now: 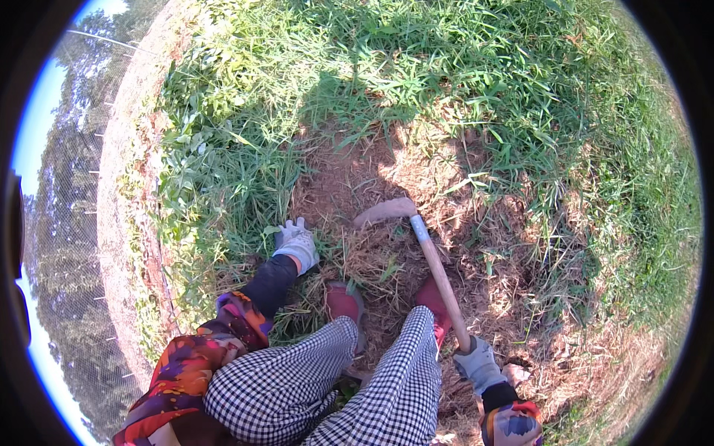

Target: The person uses a hoe to loosen soil and remove weeds from a grassy area. They repeatedly strike the ground, gather the uprooted vegetation by hand, and toss it aside.

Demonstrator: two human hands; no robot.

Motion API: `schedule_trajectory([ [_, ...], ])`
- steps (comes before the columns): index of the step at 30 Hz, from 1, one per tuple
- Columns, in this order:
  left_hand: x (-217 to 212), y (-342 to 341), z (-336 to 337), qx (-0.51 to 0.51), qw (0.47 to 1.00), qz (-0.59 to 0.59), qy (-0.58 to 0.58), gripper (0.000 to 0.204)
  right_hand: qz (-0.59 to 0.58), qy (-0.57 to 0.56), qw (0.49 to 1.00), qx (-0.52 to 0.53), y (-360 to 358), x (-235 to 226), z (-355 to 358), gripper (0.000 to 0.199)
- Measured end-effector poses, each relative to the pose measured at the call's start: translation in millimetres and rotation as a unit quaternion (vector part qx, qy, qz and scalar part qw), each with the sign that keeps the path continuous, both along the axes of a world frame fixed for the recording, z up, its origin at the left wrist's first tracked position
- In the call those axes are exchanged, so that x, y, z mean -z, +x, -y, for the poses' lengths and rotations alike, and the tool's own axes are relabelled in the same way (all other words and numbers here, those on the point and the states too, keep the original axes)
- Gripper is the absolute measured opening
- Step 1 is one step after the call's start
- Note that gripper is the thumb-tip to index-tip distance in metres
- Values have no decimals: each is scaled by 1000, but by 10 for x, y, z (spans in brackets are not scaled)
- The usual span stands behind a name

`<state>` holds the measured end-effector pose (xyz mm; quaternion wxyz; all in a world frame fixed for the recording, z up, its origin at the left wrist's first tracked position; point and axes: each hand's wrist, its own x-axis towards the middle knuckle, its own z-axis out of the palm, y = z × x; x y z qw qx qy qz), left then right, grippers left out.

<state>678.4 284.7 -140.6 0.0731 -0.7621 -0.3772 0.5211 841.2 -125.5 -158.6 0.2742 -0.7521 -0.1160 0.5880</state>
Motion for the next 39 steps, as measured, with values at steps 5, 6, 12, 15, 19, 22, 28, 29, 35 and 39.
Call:
schedule_trajectory([
  [5, -153, 159, 134, 7, 1000, 18, 6, 59, 42, 18, 999, 23, 101, -315, -245, 27],
  [6, -201, 157, 140, 0, 1000, 18, 13, 59, 76, 109, 991, 35, 77, -89, -357, 26],
  [12, -293, -151, 8, -24, 997, 57, 35, 60, 238, 124, 959, -90, -79, 174, -703, 25],
  [15, -399, -218, 11, -19, 998, 57, 26, 60, 144, -34, 977, -153, 161, 6, 262, 43],
  [19, -396, -103, 12, 23, 998, 48, -33, 60, 150, 31, 985, -82, 190, -299, 182, 34],
  [22, -131, -209, -122, 25, 999, 21, -19, 59, 102, 93, 990, -5, 140, -161, -554, 31],
  [28, -349, -201, -161, 5, 999, 21, -23, 48, 157, 68, 984, -50, -17, -70, -1247, 33],
  [29, -384, -284, -200, 2, 1000, 16, -18, 47, 104, -2, 984, -146, -2, -94, -1063, 33],
  [35, -460, -184, -134, 13, 999, 24, -32, 51, -67, 21, 994, 90, 134, -339, -623, 21],
  [39, -431, -294, -160, 21, 997, 61, -34, 52, -118, 77, 960, 243, 177, -494, -1298, 11],
])
